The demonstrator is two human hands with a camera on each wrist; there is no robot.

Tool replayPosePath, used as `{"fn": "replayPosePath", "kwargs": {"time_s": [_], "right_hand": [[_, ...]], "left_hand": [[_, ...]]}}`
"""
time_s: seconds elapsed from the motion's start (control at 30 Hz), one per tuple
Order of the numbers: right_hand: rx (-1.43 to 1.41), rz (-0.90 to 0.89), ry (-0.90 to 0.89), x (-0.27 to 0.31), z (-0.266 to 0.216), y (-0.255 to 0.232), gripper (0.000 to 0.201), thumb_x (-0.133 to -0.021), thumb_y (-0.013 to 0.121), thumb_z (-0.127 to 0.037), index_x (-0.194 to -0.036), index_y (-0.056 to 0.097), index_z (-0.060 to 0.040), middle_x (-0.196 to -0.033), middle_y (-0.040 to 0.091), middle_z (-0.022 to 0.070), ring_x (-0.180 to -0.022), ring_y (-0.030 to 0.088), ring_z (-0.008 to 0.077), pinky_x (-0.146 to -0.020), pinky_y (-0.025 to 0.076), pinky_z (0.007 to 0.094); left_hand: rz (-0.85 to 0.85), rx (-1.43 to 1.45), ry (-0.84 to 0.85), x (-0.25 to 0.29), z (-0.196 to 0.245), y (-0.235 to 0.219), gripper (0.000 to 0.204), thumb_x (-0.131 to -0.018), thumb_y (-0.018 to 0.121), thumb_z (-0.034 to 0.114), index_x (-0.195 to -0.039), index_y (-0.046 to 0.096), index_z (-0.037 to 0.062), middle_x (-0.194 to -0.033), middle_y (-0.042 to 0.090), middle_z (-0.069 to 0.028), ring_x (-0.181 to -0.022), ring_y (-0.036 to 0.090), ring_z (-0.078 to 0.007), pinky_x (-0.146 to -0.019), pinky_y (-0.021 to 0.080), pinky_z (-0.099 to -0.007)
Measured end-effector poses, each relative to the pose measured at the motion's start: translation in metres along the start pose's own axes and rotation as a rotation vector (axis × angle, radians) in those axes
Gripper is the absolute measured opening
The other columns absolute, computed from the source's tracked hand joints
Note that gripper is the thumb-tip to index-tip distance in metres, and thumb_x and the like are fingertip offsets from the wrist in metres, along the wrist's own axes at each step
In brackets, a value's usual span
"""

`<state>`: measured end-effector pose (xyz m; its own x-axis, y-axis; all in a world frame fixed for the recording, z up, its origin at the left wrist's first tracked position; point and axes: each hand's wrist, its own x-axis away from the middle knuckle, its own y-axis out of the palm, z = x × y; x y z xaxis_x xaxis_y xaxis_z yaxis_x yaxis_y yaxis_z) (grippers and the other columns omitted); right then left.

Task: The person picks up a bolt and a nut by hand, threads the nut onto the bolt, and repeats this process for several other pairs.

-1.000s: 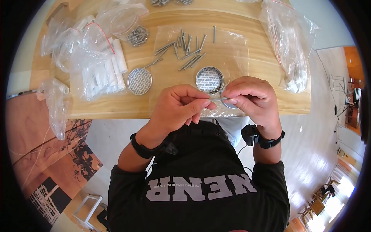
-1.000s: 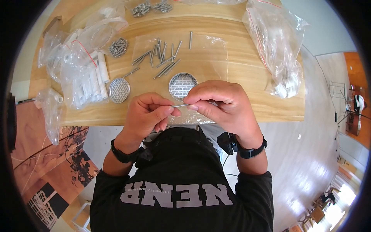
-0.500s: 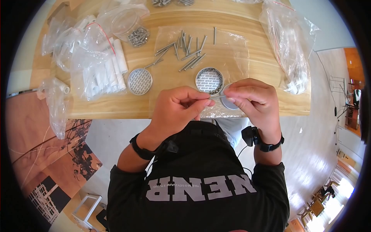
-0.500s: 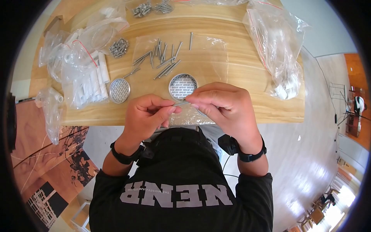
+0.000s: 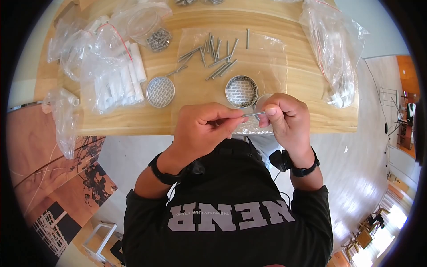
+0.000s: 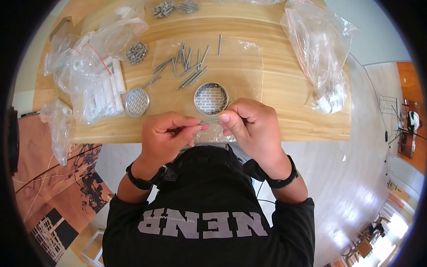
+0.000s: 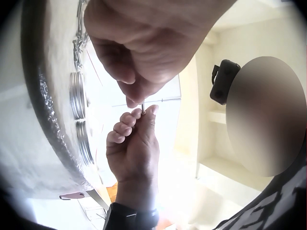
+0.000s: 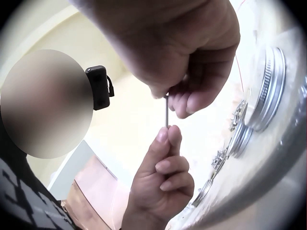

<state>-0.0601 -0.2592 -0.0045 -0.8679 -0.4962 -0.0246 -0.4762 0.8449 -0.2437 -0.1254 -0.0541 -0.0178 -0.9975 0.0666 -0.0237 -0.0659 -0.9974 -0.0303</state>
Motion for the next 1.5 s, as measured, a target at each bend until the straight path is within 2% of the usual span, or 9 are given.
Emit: {"fn": "replayPosePath", "kwargs": {"time_s": [0.3, 0.53, 0.73, 0.83, 0.93, 1.07, 1.2, 1.4, 1.5], "right_hand": [[-0.068, 0.056, -0.126, 0.003, 0.002, -0.016, 0.084, -0.098, 0.021, -0.067, -0.11, 0.061, 0.006, -0.083, 0.06, 0.0071, -0.076, 0.056, 0.016, -0.066, 0.043, 0.0283], [0.055, -0.228, -0.086, 0.005, 0.005, -0.032, 0.09, -0.096, 0.017, -0.071, -0.102, 0.066, 0.0049, -0.094, 0.063, 0.0122, -0.08, 0.059, 0.0208, -0.069, 0.046, 0.0315], [-0.119, 0.126, -0.128, 0.007, -0.003, -0.011, 0.092, -0.095, 0.016, -0.072, -0.096, 0.068, 0.0042, -0.083, 0.064, 0.0121, -0.074, 0.06, 0.0225, -0.068, 0.046, 0.0315], [0.027, -0.179, -0.137, 0.004, -0.003, -0.026, 0.093, -0.094, 0.016, -0.073, -0.105, 0.065, 0.0049, -0.084, 0.064, 0.0093, -0.074, 0.058, 0.0198, -0.068, 0.045, 0.0306], [0.032, -0.215, 0.014, 0.007, 0.005, -0.041, 0.094, -0.094, 0.016, -0.074, -0.109, 0.064, 0.0054, -0.087, 0.064, 0.0096, -0.074, 0.058, 0.0193, -0.069, 0.045, 0.0301], [-0.095, 0.049, 0.031, 0.013, -0.005, -0.028, 0.094, -0.094, 0.016, -0.073, -0.1, 0.068, 0.0048, -0.082, 0.064, 0.0125, -0.073, 0.059, 0.0202, -0.066, 0.045, 0.0298], [0.032, -0.253, -0.074, 0.01, -0.005, -0.036, 0.094, -0.094, 0.017, -0.073, -0.102, 0.068, 0.0054, -0.082, 0.063, 0.0112, -0.071, 0.057, 0.0192, -0.067, 0.044, 0.0297], [-0.112, 0.042, 0.063, 0.018, 0.0, -0.036, 0.092, -0.095, 0.017, -0.072, -0.105, 0.067, 0.0042, -0.082, 0.064, 0.011, -0.072, 0.059, 0.02, -0.065, 0.044, 0.0305], [-0.095, -0.148, -0.076, 0.016, 0.002, -0.03, 0.09, -0.096, 0.017, -0.07, -0.105, 0.067, 0.0037, -0.082, 0.063, 0.0105, -0.072, 0.058, 0.0196, -0.065, 0.044, 0.0302]], "left_hand": [[-0.014, 0.122, -0.007, -0.003, 0.002, 0.002, 0.008, -0.087, 0.065, -0.008, -0.095, 0.067, -0.0056, -0.088, 0.073, -0.0155, -0.062, 0.062, -0.0079, -0.054, 0.052, -0.021], [-0.015, 0.191, -0.039, -0.003, 0.0, 0.004, 0.007, -0.088, 0.065, -0.007, -0.094, 0.067, -0.0051, -0.088, 0.072, -0.0153, -0.065, 0.065, -0.0087, -0.054, 0.053, -0.0211], [-0.008, 0.242, -0.085, -0.004, 0.005, 0.003, 0.007, -0.087, 0.066, -0.007, -0.094, 0.067, -0.0051, -0.086, 0.072, -0.0142, -0.065, 0.065, -0.0093, -0.055, 0.053, -0.0216], [-0.034, 0.19, -0.062, -0.005, 0.002, 0.004, 0.006, -0.087, 0.066, -0.007, -0.092, 0.067, -0.0051, -0.081, 0.07, -0.0117, -0.065, 0.065, -0.0099, -0.058, 0.055, -0.0224], [-0.069, 0.12, -0.031, -0.005, 0.003, 0.003, 0.005, -0.087, 0.065, -0.008, -0.091, 0.067, -0.0054, -0.077, 0.068, -0.0093, -0.064, 0.065, -0.0101, -0.061, 0.056, -0.0232], [-0.066, 0.172, -0.081, -0.004, 0.009, 0.002, 0.005, -0.087, 0.065, -0.008, -0.09, 0.067, -0.0059, -0.075, 0.067, -0.008, -0.065, 0.066, -0.0102, -0.063, 0.057, -0.0237], [-0.06, 0.168, -0.038, -0.005, 0.002, 0.004, 0.006, -0.087, 0.064, -0.009, -0.09, 0.067, -0.0059, -0.075, 0.067, -0.0083, -0.066, 0.066, -0.0104, -0.062, 0.057, -0.0239], [-0.078, 0.144, -0.042, -0.004, 0.005, 0.0, 0.006, -0.086, 0.065, -0.008, -0.091, 0.067, -0.0055, -0.079, 0.069, -0.0098, -0.065, 0.067, -0.0111, -0.06, 0.057, -0.0235], [-0.042, 0.302, -0.032, -0.005, 0.0, 0.003, 0.006, -0.086, 0.065, -0.008, -0.09, 0.067, -0.0053, -0.08, 0.069, -0.0097, -0.066, 0.068, -0.0115, -0.06, 0.057, -0.0234]]}}
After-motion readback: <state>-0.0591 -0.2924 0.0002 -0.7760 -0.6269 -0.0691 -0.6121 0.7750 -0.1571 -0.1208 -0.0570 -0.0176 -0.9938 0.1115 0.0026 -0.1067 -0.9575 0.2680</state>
